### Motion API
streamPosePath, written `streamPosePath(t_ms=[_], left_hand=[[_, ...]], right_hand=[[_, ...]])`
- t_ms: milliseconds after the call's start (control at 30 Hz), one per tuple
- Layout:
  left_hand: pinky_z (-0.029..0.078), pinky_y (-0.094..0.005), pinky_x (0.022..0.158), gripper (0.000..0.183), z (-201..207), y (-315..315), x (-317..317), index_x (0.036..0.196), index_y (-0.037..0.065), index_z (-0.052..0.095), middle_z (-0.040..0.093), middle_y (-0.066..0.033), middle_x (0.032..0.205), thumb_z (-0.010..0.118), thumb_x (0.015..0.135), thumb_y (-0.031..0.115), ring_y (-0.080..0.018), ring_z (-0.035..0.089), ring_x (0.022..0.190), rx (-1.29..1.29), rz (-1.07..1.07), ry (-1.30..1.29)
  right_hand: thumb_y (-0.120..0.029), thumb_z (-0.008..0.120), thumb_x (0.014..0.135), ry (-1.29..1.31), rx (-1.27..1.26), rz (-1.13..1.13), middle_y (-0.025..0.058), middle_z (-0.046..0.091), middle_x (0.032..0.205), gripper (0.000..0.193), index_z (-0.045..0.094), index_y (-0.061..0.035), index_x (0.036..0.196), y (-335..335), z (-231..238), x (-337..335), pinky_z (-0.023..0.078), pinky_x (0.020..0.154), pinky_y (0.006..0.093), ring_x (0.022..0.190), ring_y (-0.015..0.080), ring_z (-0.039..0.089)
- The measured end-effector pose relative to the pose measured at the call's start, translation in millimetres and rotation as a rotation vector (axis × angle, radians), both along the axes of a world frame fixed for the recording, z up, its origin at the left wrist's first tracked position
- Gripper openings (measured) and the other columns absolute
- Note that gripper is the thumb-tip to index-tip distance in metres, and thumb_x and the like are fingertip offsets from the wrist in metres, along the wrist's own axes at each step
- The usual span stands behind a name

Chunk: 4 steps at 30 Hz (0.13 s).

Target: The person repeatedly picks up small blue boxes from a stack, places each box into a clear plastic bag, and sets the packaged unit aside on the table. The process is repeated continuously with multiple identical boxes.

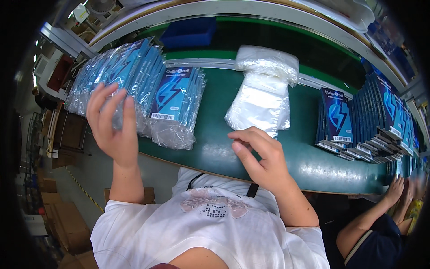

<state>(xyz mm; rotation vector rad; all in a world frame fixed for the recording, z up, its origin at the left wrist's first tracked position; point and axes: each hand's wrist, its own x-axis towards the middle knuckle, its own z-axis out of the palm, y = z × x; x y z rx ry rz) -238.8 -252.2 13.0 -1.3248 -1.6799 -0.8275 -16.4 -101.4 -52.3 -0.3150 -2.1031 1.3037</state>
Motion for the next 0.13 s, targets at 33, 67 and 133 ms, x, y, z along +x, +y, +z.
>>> streamPosePath(t_ms=[33, 67, 133], left_hand=[[0.041, -0.0398, 0.096, 0.020, 4.1, 0.0, -8.6, 0.100, 0.006, 0.066, 0.062, -0.0097, 0.106, 0.067, 0.080, 0.001, -0.0318, 0.054, 0.112, 0.004, 0.100, 0.030], [0.040, -0.0408, 0.096, 0.020, 3.5, 0.7, -18.8, 0.099, 0.007, 0.067, 0.063, -0.0093, 0.106, 0.067, 0.080, 0.003, -0.0322, 0.054, 0.111, 0.002, 0.064, -0.043], [0.039, -0.0430, 0.098, 0.018, -8.6, 1.2, -44.5, 0.097, 0.010, 0.069, 0.064, -0.0084, 0.104, 0.068, 0.079, 0.006, -0.0331, 0.054, 0.108, -0.006, -0.004, -0.189]], right_hand=[[-0.003, 0.060, 0.085, -0.006, 0.001, -0.007, 0.0098, 0.063, 0.082, 0.016, 0.065, 0.0021, 0.099, 0.7, -0.9, 0.1, 0.048, 0.065, 0.0261, 0.074, 0.0163, 0.060], [-0.003, 0.060, 0.085, -0.012, 0.002, -0.015, 0.0100, 0.063, 0.083, 0.016, 0.065, 0.0019, 0.099, 1.7, -2.5, 0.5, 0.048, 0.066, 0.0263, 0.074, 0.0164, 0.060], [-0.004, 0.060, 0.086, -0.022, -0.015, -0.022, 0.0098, 0.064, 0.084, 0.015, 0.065, 0.0011, 0.099, 2.1, -2.8, 2.0, 0.048, 0.067, 0.0263, 0.074, 0.0171, 0.061]])
